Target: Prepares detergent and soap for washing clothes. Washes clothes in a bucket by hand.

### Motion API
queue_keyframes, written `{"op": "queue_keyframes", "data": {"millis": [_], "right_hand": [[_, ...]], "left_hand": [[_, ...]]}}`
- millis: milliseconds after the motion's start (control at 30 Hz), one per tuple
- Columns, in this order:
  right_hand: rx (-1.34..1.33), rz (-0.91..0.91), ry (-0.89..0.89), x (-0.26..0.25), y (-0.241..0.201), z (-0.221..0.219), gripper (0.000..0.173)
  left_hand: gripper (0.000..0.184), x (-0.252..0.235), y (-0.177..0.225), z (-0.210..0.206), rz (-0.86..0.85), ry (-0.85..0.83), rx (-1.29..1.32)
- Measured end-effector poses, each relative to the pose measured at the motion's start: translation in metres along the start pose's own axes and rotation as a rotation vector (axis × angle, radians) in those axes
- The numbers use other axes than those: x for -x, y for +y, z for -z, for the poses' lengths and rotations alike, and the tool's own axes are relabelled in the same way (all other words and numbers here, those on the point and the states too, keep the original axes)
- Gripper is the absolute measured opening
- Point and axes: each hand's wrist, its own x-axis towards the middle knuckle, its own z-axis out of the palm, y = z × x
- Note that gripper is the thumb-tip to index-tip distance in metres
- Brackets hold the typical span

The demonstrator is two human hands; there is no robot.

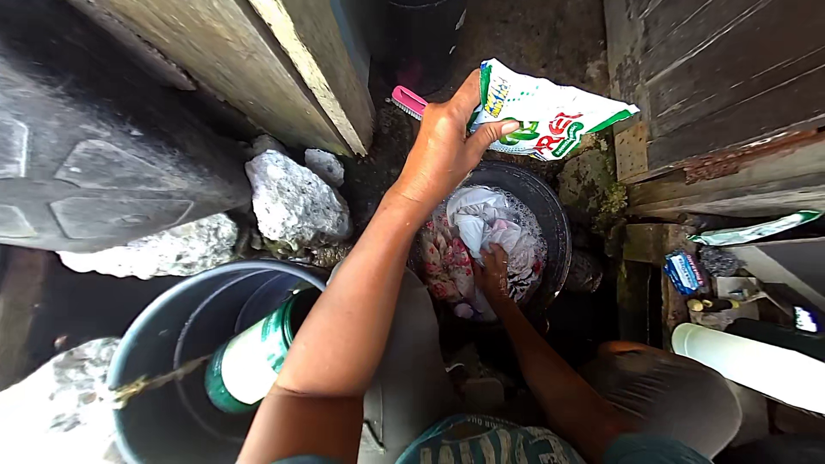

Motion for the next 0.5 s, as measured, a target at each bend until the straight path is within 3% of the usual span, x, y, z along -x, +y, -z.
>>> {"op": "queue_keyframes", "data": {"millis": [100,233,367,500], "right_hand": [[0.157,0.014,-0.098,0.009,-0.016,0.006,0.039],[0.274,-0.072,-0.281,0.006,-0.036,0.014,0.059],[0.196,-0.053,-0.312,-0.008,-0.052,0.019,0.053],[0.256,-0.139,-0.676,-0.025,-0.068,0.013,0.07]], "left_hand": [[0.04,0.001,0.0,-0.002,-0.021,-0.024,-0.011],[0.039,0.001,0.002,-0.003,0.002,-0.048,0.004],[0.039,0.001,0.004,-0.003,0.015,-0.05,0.002],[0.04,0.001,0.002,-0.005,0.007,-0.046,-0.001]]}}
